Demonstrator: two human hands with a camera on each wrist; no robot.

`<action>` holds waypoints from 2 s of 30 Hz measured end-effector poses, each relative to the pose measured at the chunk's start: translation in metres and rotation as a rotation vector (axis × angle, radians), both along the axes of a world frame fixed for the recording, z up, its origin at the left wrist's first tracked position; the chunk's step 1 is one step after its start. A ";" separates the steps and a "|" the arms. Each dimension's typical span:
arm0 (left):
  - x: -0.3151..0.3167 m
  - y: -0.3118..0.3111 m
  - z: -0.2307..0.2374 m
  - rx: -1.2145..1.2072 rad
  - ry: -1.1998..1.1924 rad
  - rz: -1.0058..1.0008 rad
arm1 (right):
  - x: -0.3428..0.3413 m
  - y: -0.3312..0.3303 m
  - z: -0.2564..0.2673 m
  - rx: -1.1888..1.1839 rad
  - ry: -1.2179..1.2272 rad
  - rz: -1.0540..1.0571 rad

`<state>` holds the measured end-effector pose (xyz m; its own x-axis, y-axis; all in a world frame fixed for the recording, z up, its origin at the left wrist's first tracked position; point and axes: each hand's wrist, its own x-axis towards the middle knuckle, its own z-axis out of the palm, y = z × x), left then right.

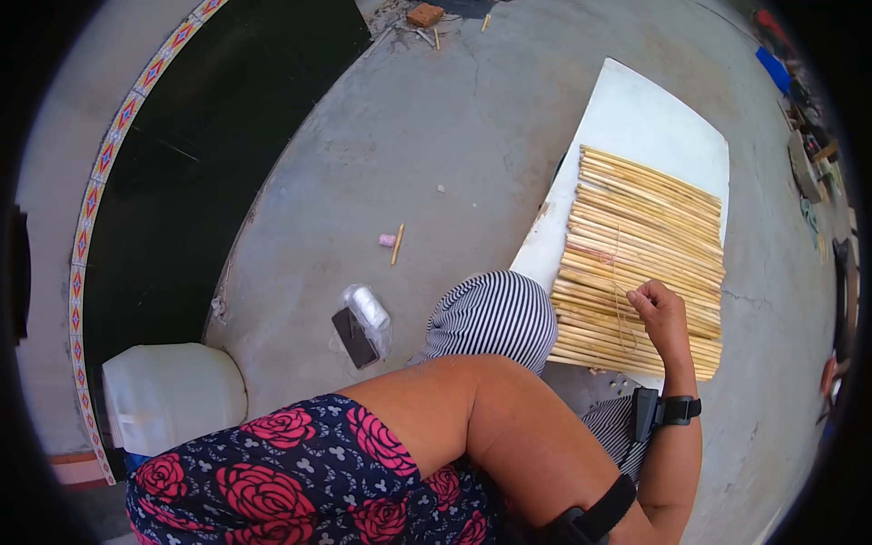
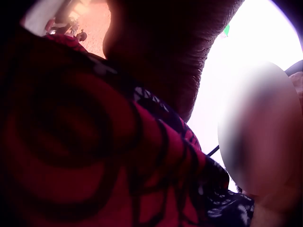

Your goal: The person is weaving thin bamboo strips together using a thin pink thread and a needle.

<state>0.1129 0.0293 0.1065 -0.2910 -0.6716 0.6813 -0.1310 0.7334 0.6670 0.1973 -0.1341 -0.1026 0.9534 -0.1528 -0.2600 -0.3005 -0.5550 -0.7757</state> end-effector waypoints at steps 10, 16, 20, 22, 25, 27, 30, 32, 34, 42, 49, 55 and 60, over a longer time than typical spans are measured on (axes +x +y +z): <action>-0.011 -0.022 0.011 -0.028 0.038 -0.168 | -0.003 0.000 0.007 -0.040 -0.021 -0.012; -0.012 -0.025 0.011 -0.019 0.064 -0.219 | 0.000 0.003 0.008 -0.075 -0.001 -0.006; -0.011 -0.022 0.010 -0.011 0.067 -0.238 | -0.002 0.007 0.005 -0.062 0.005 0.042; -0.011 -0.020 0.011 -0.023 0.060 -0.247 | -0.004 0.004 0.006 -0.060 0.013 0.055; -0.016 -0.018 0.012 -0.037 0.059 -0.271 | -0.010 0.003 0.007 -0.073 0.028 0.051; -0.019 -0.018 0.013 -0.047 0.055 -0.286 | -0.008 0.001 0.009 -0.080 0.052 0.041; -0.021 -0.017 0.015 -0.057 0.048 -0.311 | -0.009 -0.001 0.008 -0.076 0.032 0.024; -0.021 -0.018 0.016 -0.065 0.037 -0.325 | -0.009 -0.001 0.007 -0.098 0.006 0.006; -0.019 -0.021 0.019 -0.074 0.014 -0.340 | -0.004 -0.001 0.010 -0.122 0.000 -0.014; -0.021 -0.041 0.056 -0.145 -0.087 -0.484 | -0.001 0.002 0.005 -0.123 -0.006 -0.013; -0.043 -0.036 0.054 0.011 -0.099 -0.477 | -0.002 -0.006 0.009 -0.104 0.009 -0.077; -0.062 -0.038 0.043 0.087 -0.046 -0.400 | -0.002 -0.007 0.000 -0.132 -0.039 -0.007; -0.075 -0.058 0.020 0.099 0.034 -0.442 | 0.001 -0.012 0.000 -0.122 -0.002 -0.096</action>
<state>0.0376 -0.0285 0.1262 -0.5428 -0.5503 0.6344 0.2037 0.6466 0.7351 0.1980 -0.1462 -0.1021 0.9334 -0.2737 -0.2319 -0.3551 -0.6139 -0.7050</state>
